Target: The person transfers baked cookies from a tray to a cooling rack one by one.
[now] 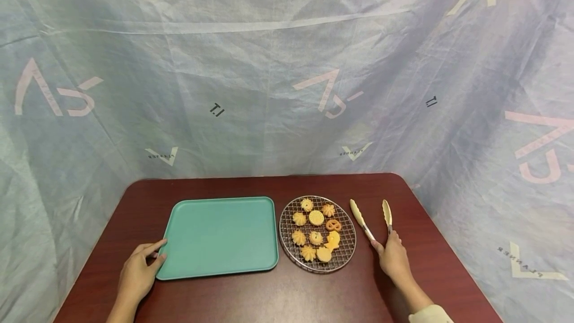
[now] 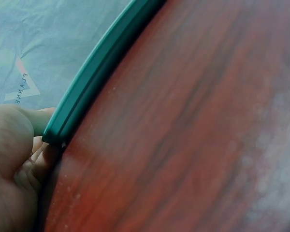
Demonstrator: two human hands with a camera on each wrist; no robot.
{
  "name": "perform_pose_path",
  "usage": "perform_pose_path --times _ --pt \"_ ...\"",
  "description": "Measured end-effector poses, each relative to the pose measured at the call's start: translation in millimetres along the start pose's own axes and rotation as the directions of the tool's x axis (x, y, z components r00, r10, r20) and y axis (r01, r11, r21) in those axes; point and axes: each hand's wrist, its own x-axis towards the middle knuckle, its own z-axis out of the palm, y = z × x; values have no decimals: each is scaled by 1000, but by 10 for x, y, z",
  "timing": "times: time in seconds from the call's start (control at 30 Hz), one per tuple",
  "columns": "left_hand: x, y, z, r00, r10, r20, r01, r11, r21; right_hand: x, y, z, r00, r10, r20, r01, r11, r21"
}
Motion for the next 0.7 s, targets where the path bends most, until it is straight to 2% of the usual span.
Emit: perform_pose_path --times 0.2,0.37,0.7 --pt "10 3 -9 999 -14 29 14 1000 -6 17 -13 7 1000 0 -8 0 1000 -6" --pt "0 13 -11 1000 -13 25 14 1000 -2 29 -21 7 1000 -1 -17 1 1000 -1" --pt "3 25 -1 1000 -26 16 26 1000 0 12 -200 -65 998 35 61 -34 999 -9"
